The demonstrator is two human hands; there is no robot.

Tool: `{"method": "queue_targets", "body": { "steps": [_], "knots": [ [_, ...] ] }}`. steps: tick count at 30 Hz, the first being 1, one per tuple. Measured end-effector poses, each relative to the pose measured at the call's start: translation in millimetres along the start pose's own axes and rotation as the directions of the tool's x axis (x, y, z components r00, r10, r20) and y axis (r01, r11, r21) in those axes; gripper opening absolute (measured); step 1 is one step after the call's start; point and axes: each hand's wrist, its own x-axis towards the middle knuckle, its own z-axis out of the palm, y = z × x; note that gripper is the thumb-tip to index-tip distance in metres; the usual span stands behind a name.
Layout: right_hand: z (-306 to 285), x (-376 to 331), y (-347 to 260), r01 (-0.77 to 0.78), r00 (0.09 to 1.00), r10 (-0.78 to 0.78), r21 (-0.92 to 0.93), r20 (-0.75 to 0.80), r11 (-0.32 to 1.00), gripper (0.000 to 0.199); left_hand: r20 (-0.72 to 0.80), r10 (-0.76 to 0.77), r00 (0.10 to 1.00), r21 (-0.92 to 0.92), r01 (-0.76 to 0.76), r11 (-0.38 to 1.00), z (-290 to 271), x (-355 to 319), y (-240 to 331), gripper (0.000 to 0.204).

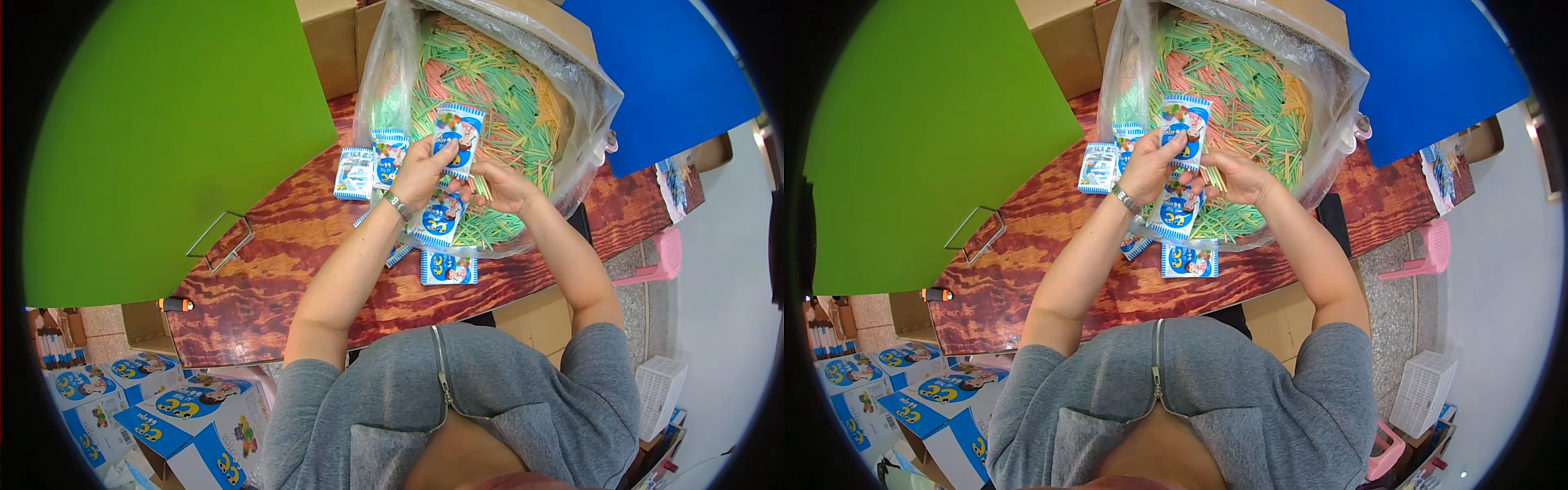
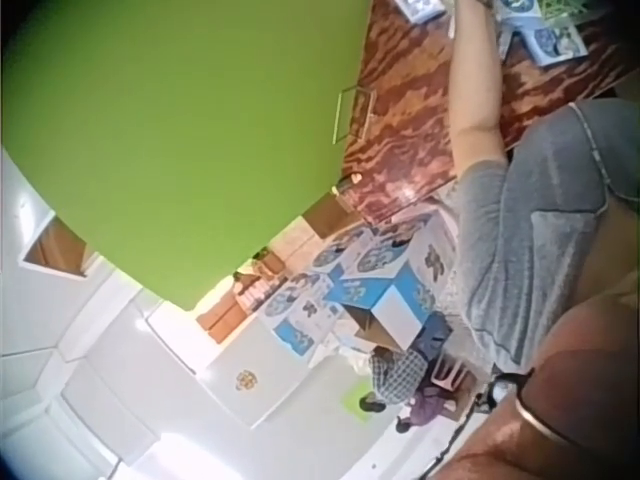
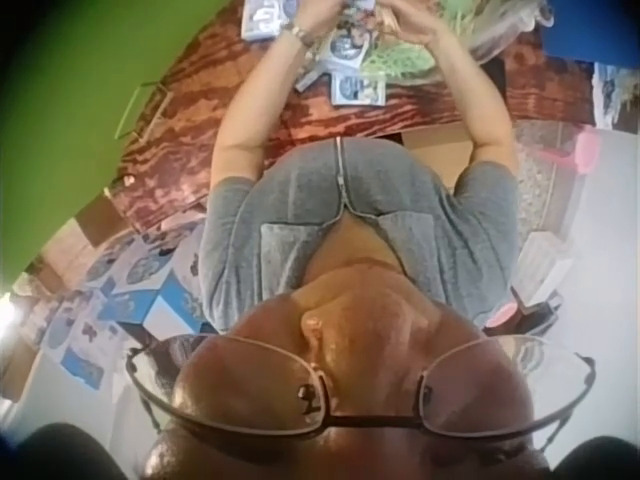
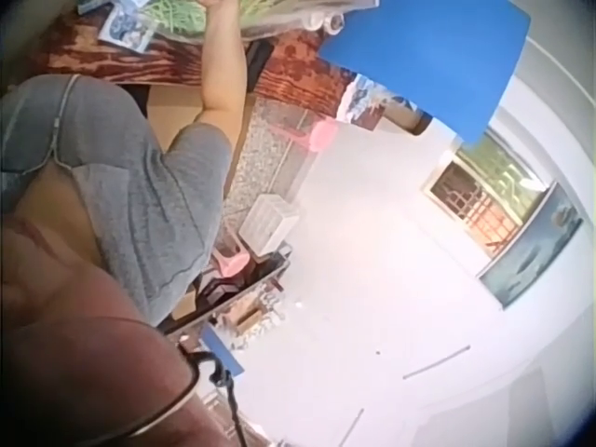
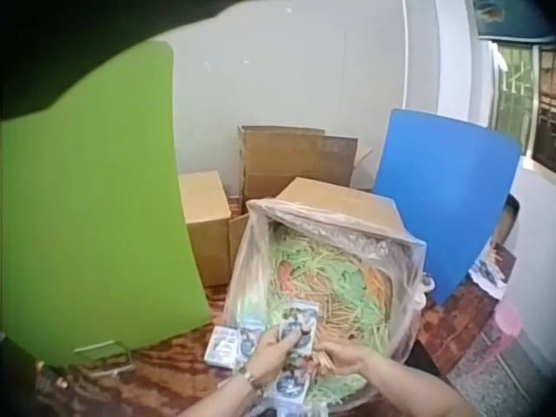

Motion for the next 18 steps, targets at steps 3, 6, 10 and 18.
{"method": "queue_targets", "body": {
  "steps": [3,6,10,18],
  "knots": [
    [2,5,5,-0.001,0.998,-0.003,-0.076,-0.058,0.997,0.019,0.079,-0.052,0.996,-0.039,0.055,0.998,8,-5,3,0.020],
    [-3,12,10,-0.030,0.997,0.020,-0.137,-0.075,0.990,0.019,0.011,0.007,1.000,-0.033,-0.007,0.999,8,-6,0,0.019],
    [-6,-1,-5,-0.073,0.988,0.035,-0.252,-0.152,0.965,0.022,-0.095,0.272,0.958,0.206,-0.248,0.947,-1,-12,3,0.018],
    [33,-31,-76,0.029,0.986,-0.108,-0.520,-0.123,0.854,0.025,-0.241,0.429,0.870,0.662,-0.176,0.729,-31,-36,-14,0.021]
  ]
}}
